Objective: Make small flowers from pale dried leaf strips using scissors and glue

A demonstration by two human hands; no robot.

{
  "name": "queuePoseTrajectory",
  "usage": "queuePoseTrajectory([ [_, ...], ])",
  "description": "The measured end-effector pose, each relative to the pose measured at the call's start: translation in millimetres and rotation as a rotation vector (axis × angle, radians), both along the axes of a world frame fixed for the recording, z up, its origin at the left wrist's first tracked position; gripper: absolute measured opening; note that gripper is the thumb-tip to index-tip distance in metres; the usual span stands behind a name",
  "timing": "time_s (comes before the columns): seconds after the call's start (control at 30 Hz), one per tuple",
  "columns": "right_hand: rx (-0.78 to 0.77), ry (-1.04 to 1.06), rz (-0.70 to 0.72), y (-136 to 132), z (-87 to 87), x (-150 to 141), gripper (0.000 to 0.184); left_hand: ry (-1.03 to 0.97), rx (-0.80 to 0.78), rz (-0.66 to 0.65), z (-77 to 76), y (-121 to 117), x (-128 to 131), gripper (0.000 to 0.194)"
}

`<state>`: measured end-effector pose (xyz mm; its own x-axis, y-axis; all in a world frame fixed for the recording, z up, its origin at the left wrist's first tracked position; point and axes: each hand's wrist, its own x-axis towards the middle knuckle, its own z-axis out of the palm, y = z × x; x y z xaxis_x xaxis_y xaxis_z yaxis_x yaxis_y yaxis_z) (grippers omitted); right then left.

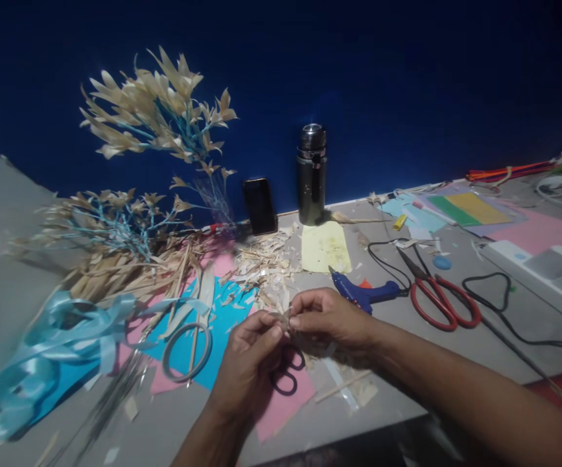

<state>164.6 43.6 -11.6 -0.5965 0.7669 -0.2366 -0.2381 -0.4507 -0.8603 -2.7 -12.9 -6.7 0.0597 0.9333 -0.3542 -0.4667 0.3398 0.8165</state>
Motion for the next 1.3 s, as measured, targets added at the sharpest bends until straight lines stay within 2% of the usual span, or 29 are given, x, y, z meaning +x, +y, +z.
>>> queuePoseTrajectory([
  [0.13,-0.083,0.053,0.097,1.5,-5.4,-0.7,0.038,-0.005,0.023,-0.014,-2.4,-0.7,-0.1,0.03],
  [0.27,-0.053,0.097,0.14,-0.1,-7.0,-2.3,0.035,-0.01,0.034,-0.008,-1.6,-0.8,0.2,0.029],
  [0.47,0.052,-0.055,-0.052,-12.7,0.1,-10.3,0.026,0.066,-0.009,0.075,2.5,-4.8,4.1,0.032],
  [0.5,0.117,-0.102,-0.095,-14.6,0.3,-11.2,0.022,0.1,-0.019,0.094,2.2,-6.2,5.2,0.032],
  [0.57,0.341,-0.232,-0.187,-17.3,-0.4,-12.2,0.013,0.151,-0.024,0.118,0.7,-9.4,7.5,0.033],
  [0.67,0.826,-0.447,-0.352,-19.2,-2.6,-12.5,0.008,0.167,-0.003,0.138,-2.6,-13.4,10.5,0.029],
  [0.73,1.104,-0.508,-0.439,-20.2,-3.4,-12.5,0.009,0.146,0.02,0.139,-4.1,-15.0,11.8,0.026],
  [0.83,1.366,-0.531,-0.492,-22.5,-1.9,-12.2,0.012,0.115,0.049,0.136,-3.1,-15.3,13.1,0.025],
  [0.97,1.576,-0.586,-0.42,-26.3,3.1,-8.9,0.018,0.044,0.057,0.18,5.3,-11.8,14.3,0.026],
  [1.07,1.678,-0.615,-0.359,-28.4,6.0,-5.6,0.02,-0.004,0.053,0.231,12.5,-8.8,14.4,0.031],
  [1.3,1.677,-0.596,-0.339,-30.1,7.5,-1.6,0.022,-0.035,0.053,0.229,14.6,-9.0,10.6,0.029],
])
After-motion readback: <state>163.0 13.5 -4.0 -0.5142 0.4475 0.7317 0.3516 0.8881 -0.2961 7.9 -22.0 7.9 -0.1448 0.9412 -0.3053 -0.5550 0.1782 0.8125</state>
